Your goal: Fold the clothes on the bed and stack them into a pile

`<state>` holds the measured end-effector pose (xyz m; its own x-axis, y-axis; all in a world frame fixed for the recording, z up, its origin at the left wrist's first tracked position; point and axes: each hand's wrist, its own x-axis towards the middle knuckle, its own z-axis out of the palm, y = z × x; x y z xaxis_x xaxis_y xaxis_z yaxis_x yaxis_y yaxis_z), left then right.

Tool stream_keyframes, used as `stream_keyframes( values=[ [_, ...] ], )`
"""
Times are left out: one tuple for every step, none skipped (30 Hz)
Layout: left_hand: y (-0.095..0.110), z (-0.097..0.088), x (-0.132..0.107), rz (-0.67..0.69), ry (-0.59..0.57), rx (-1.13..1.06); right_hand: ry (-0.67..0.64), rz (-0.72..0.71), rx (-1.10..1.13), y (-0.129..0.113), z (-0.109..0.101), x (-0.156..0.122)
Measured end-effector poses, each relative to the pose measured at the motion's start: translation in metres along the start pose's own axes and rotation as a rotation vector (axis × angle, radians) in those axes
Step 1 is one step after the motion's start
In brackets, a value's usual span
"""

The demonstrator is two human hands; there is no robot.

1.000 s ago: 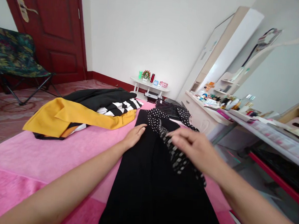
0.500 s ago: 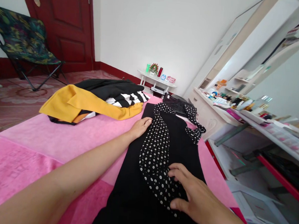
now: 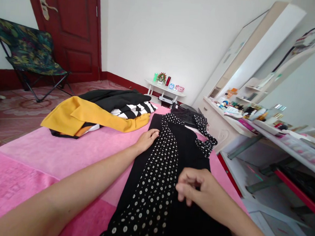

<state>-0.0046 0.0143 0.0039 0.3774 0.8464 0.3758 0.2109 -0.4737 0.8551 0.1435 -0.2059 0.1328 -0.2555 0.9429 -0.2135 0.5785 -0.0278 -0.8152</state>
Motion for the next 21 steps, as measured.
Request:
stream_keyframes(
  values=[
    [-0.001,0.0,0.003,-0.003,0.0,0.007,0.109,-0.021,-0.05,0.012,-0.002,0.016],
    [-0.002,-0.001,0.008,-0.006,-0.001,0.021,0.203,-0.05,-0.096,0.024,-0.002,0.032],
    [-0.003,-0.001,0.016,-0.014,-0.006,0.044,0.263,-0.082,-0.13,0.036,-0.001,0.048],
    [-0.004,-0.001,0.025,-0.025,-0.012,0.07,0.295,-0.11,-0.16,0.045,0.001,0.063],
    [-0.006,0.0,0.036,-0.038,-0.016,0.095,0.308,-0.137,-0.199,0.052,0.006,0.075],
    [-0.007,0.001,0.048,-0.051,-0.017,0.116,0.313,-0.165,-0.25,0.057,0.012,0.084],
    [-0.008,0.003,0.061,-0.063,-0.013,0.129,0.318,-0.197,-0.316,0.059,0.02,0.091],
    [-0.009,0.006,0.074,-0.074,-0.009,0.139,0.322,-0.233,-0.39,0.059,0.028,0.094],
    [-0.01,0.01,0.086,-0.075,-0.003,0.15,0.326,-0.27,-0.463,0.058,0.036,0.095],
    [-0.01,0.015,0.096,-0.068,0.008,0.164,0.328,-0.301,-0.525,0.056,0.042,0.095],
    [-0.011,0.019,0.105,-0.057,0.018,0.18,0.325,-0.323,-0.569,0.055,0.047,0.093],
    [-0.012,0.024,0.113,-0.044,0.03,0.196,0.315,-0.334,-0.596,0.055,0.05,0.092],
    [-0.013,0.028,0.119,-0.031,0.044,0.208,0.299,-0.336,-0.61,0.055,0.051,0.09],
    [-0.015,0.032,0.123,-0.02,0.06,0.214,0.284,-0.337,-0.614,0.055,0.051,0.089],
    [-0.017,0.035,0.125,-0.016,0.082,0.213,0.277,-0.339,-0.611,0.057,0.05,0.088],
    [-0.021,0.036,0.126,-0.016,0.109,0.208,0.273,-0.342,-0.605,0.058,0.049,0.087],
    [-0.025,0.037,0.126,-0.015,0.138,0.203,0.272,-0.344,-0.596,0.059,0.049,0.087],
    [-0.03,0.037,0.125,-0.012,0.165,0.199,0.274,-0.341,-0.585,0.06,0.048,0.087],
    [-0.034,0.036,0.123,-0.008,0.186,0.196,0.285,-0.331,-0.572,0.061,0.048,0.088],
    [-0.039,0.035,0.121,-0.001,0.2,0.196,0.307,-0.314,-0.56,0.061,0.049,0.088],
    [-0.042,0.034,0.119,0.008,0.21,0.199,0.339,-0.291,-0.553,0.061,0.049,0.088]
  ],
)
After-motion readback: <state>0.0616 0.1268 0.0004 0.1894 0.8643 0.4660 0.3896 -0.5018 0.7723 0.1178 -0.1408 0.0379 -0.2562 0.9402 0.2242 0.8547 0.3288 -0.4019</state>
